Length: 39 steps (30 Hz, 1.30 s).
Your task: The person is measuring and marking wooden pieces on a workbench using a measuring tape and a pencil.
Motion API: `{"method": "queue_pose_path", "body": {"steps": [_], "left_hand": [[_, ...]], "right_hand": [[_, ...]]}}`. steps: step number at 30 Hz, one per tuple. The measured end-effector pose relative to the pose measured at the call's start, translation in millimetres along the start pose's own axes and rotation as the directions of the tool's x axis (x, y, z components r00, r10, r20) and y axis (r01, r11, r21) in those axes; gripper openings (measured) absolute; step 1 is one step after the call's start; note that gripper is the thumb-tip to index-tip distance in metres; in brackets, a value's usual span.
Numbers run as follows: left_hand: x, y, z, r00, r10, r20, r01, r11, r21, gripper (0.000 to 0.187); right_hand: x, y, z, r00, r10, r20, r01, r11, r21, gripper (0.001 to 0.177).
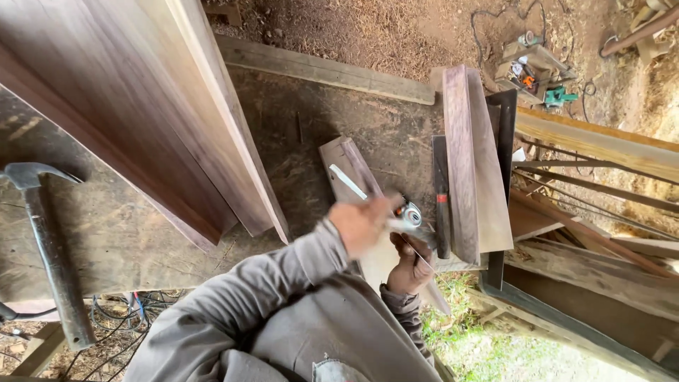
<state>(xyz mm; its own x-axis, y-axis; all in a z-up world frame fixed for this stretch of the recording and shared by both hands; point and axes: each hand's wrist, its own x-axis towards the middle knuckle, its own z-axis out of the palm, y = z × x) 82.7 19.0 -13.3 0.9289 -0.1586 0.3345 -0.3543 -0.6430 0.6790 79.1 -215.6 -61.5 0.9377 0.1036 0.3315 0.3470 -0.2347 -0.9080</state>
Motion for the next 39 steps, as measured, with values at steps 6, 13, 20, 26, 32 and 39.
{"method": "queue_pose_path", "body": {"steps": [6,13,20,26,32,39], "left_hand": [[-3.1,-68.2,-23.8,0.952,-0.306,-0.026,0.305,0.952,-0.026,0.057],[37.2,-94.0,-23.1,0.965,-0.203,0.166,0.226,0.966,-0.130,0.022],[66.9,-107.0,-45.9,0.978,-0.064,0.198,0.043,0.993,0.109,0.041],[70.3,-104.9,-56.9,0.973,-0.074,0.217,0.042,0.988,0.148,0.028],[40.0,-112.5,-74.8,0.951,-0.284,0.123,0.301,0.941,-0.151,0.026],[4.4,-107.4,-87.9,0.844,-0.533,-0.065,0.486,0.810,-0.329,0.014]], "right_hand": [[-33.1,43.3,-18.9,0.989,0.130,-0.072,-0.110,0.967,0.231,0.016],[-42.7,45.5,-23.9,0.786,0.615,0.060,-0.618,0.785,0.044,0.028],[57.0,-64.8,69.7,0.856,-0.194,0.479,0.498,0.560,-0.662,0.049],[110.1,-2.1,109.7,0.878,-0.020,0.478,0.337,0.736,-0.588,0.078],[113.8,5.9,124.8,0.902,0.178,0.393,0.193,0.648,-0.737,0.059],[112.4,40.5,119.4,0.908,0.030,0.417,0.258,0.746,-0.614,0.039]]}}
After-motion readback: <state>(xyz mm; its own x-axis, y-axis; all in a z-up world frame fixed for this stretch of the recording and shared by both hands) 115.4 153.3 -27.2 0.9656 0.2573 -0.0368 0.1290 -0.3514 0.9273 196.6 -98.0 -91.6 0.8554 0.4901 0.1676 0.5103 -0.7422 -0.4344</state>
